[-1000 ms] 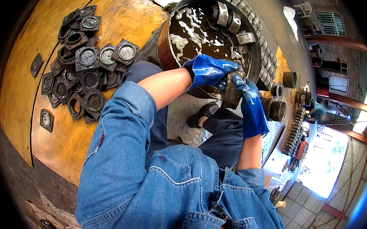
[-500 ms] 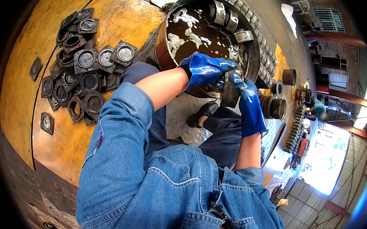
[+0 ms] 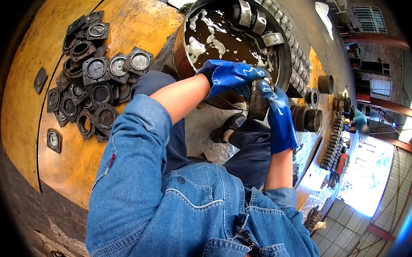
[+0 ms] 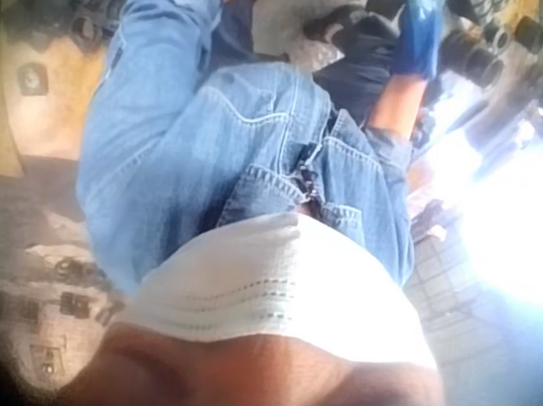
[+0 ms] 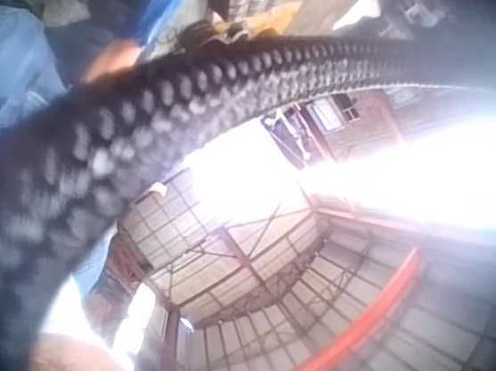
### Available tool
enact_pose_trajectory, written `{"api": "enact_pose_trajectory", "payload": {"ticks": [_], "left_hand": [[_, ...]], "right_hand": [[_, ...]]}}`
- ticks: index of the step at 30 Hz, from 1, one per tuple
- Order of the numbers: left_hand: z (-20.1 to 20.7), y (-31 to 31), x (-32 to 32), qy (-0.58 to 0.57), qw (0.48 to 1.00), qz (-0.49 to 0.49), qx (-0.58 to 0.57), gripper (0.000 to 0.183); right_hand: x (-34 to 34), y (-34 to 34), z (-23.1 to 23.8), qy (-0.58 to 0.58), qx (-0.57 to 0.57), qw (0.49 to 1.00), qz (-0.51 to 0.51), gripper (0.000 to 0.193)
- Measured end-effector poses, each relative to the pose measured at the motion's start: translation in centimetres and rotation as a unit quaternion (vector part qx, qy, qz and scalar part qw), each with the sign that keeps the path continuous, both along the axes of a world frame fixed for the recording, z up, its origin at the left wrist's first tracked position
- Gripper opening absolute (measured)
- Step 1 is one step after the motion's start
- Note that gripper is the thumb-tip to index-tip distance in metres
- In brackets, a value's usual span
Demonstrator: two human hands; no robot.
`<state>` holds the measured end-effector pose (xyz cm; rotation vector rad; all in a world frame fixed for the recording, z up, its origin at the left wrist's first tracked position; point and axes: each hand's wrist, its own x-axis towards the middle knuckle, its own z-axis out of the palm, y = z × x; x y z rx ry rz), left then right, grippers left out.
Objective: The person cleans several metal parts by dipping them into a tub of liquid and scrubbing them with a brush while sitting on the floor.
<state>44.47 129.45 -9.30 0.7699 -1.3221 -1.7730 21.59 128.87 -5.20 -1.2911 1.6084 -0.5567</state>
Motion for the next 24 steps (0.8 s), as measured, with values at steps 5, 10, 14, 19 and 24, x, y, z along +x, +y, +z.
{"api": "enact_pose_trajectory", "payload": {"ticks": [5,10,14,19,24], "left_hand": [[-0.2,-1.0,0.6,-0.116,0.990,0.002,-0.080,0.072],[0.6,-1.0,0.6,-0.188,0.967,0.035,-0.169,0.076],[-1.2,-2.1,-0.3,-0.210,0.961,0.052,-0.171,0.082],[-0.7,-1.9,0.2,-0.263,0.923,0.049,-0.276,0.049],[-1.8,-2.6,-0.5,-0.286,0.918,0.048,-0.271,0.045]], "right_hand": [[-0.1,-0.2,-0.2,0.046,0.024,0.999,0.009,0.043],[-1.8,-0.1,-2.0,0.033,-0.017,0.999,0.018,0.042],[-0.9,-0.1,-1.4,0.035,-0.025,0.999,0.032,0.043],[0.1,0.5,-0.1,0.058,-0.002,0.998,0.021,0.041],[0.2,0.6,0.1,0.059,-0.016,0.998,0.032,0.041]]}}
